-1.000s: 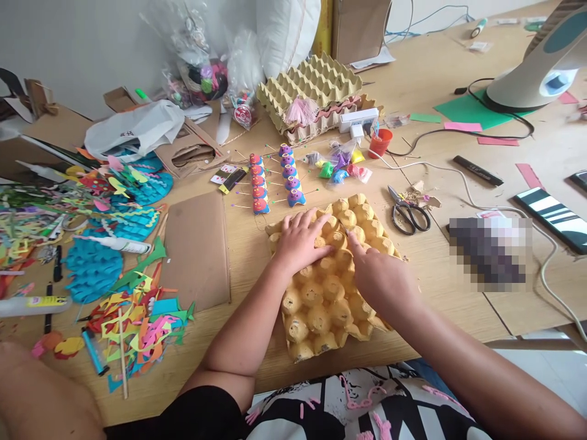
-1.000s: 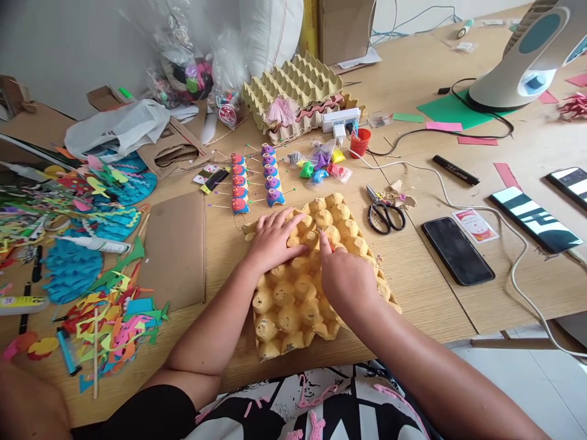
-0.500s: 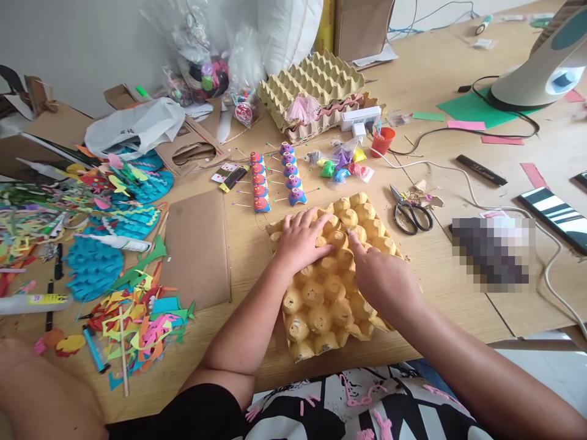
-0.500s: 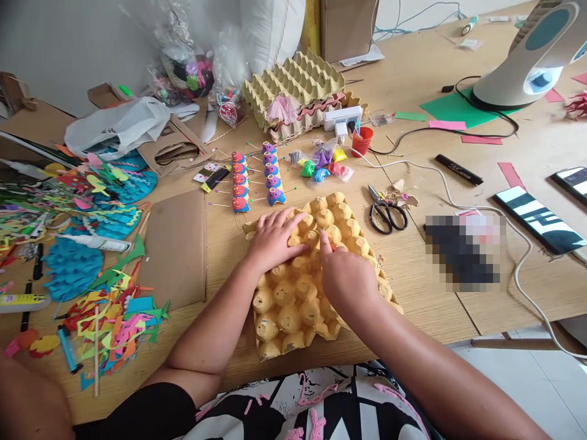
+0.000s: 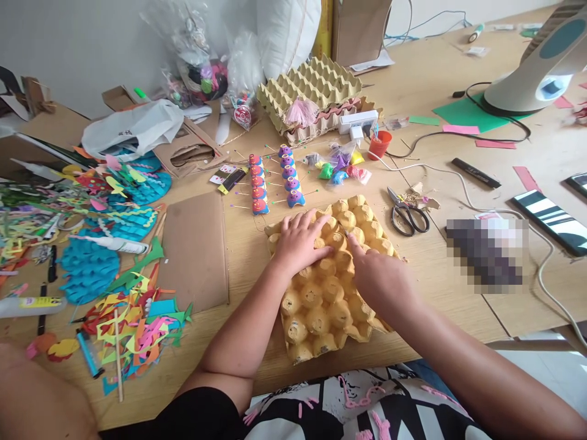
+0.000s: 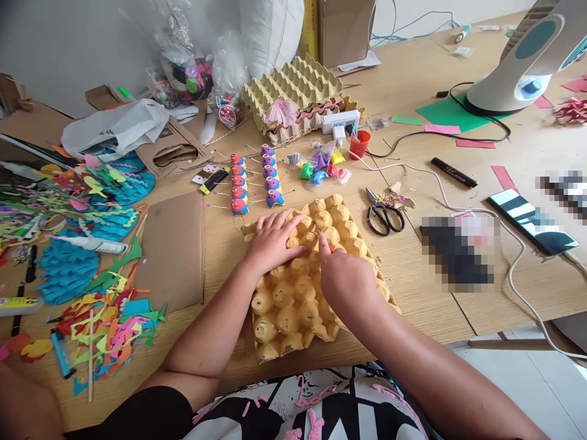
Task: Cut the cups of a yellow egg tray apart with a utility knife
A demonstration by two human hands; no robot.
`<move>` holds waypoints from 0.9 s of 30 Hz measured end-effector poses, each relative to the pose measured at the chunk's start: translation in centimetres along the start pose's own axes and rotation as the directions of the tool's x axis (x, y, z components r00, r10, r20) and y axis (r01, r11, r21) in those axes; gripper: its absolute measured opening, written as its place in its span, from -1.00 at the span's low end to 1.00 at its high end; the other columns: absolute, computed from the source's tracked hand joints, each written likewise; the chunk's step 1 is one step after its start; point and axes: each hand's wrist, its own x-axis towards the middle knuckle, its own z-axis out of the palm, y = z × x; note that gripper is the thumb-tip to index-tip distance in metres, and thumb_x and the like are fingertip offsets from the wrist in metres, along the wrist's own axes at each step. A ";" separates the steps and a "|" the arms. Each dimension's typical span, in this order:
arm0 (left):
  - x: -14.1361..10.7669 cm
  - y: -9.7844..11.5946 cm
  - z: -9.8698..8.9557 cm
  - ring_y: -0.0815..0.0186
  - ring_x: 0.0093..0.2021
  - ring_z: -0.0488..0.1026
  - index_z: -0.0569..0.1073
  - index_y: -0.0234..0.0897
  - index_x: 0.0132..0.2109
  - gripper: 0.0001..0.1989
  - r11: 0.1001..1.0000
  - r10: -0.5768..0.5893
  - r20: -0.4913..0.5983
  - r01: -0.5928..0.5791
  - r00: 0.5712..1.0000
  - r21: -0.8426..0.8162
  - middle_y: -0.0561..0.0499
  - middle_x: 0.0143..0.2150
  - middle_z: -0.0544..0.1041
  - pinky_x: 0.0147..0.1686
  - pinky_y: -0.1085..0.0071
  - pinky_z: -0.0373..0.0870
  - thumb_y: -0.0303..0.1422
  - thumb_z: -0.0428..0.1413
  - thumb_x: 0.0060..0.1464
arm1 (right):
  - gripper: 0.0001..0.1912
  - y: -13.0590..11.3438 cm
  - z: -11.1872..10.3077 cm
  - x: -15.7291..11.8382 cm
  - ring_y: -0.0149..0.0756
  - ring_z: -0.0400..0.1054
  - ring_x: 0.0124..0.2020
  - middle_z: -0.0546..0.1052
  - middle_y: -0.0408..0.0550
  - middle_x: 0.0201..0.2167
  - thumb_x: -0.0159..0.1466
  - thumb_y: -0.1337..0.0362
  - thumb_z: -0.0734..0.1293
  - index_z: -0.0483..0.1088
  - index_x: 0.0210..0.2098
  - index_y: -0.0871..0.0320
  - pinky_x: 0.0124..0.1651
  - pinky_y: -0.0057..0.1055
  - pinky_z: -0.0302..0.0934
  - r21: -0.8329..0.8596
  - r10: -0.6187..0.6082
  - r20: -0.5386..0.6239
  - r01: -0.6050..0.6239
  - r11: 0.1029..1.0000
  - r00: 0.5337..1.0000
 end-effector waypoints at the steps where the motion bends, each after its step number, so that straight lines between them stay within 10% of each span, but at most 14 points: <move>1: 0.0 0.0 0.0 -0.05 0.48 0.22 0.26 0.00 0.51 -0.21 1.000 -0.001 0.002 0.001 1.000 -0.002 -0.17 0.54 0.25 0.45 -0.14 0.06 0.07 0.24 0.24 | -0.14 0.0 -0.1 0.0 -0.19 0.59 -0.32 0.66 0.11 -0.18 0.38 0.45 0.16 -0.13 0.63 0.17 -0.44 -0.37 0.18 0.000 0.002 0.004 -0.002 1.000 1.000; 27: 0.0 -0.1 0.1 -0.03 0.49 0.21 0.24 0.02 0.52 -0.20 1.000 0.002 0.001 -0.002 1.000 0.019 -0.16 0.54 0.25 0.46 -0.11 0.04 0.09 0.22 0.25 | -0.27 0.6 0.5 -0.2 -0.14 0.58 -0.31 0.66 0.13 -0.20 0.48 0.33 0.09 -0.05 0.61 0.17 -0.43 -0.34 0.14 0.054 0.005 -0.085 0.000 0.999 0.996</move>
